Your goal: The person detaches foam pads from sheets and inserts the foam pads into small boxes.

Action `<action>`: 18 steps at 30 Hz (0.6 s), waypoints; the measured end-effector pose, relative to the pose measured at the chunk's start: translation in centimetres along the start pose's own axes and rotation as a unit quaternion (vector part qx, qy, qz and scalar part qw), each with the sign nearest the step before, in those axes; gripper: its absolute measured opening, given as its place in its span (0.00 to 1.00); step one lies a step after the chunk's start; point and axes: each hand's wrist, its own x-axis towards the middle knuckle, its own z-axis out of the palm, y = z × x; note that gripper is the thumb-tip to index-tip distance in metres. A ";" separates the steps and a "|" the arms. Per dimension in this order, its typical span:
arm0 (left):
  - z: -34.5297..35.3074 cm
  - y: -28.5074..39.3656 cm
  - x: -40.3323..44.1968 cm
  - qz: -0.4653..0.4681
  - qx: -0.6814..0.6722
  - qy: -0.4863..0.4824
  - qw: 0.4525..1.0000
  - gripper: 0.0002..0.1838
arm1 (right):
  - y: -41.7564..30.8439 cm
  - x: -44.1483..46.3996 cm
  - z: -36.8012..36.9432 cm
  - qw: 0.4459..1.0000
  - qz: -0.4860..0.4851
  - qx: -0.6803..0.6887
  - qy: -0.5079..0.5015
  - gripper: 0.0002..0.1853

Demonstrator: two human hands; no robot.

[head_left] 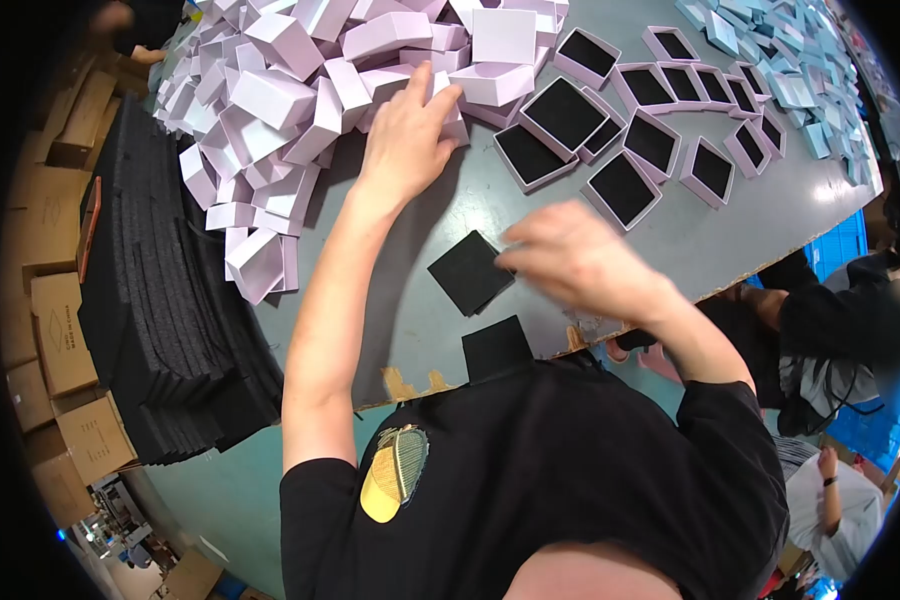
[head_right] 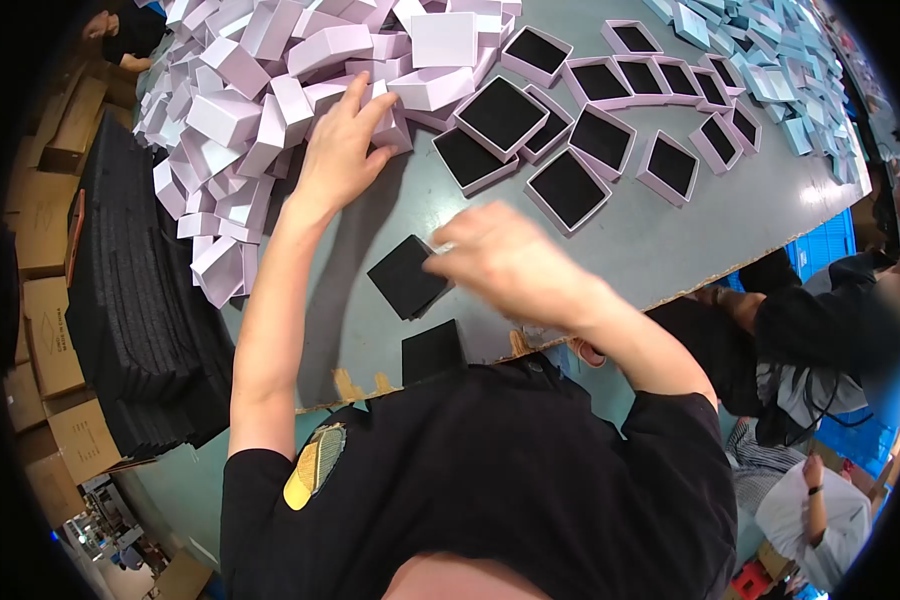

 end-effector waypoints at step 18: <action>1.4 4.8 -9.7 -0.250 -0.358 0.002 0.900 0.69 | 3.2 4.0 3.6 0.975 -0.034 -0.042 0.215 0.11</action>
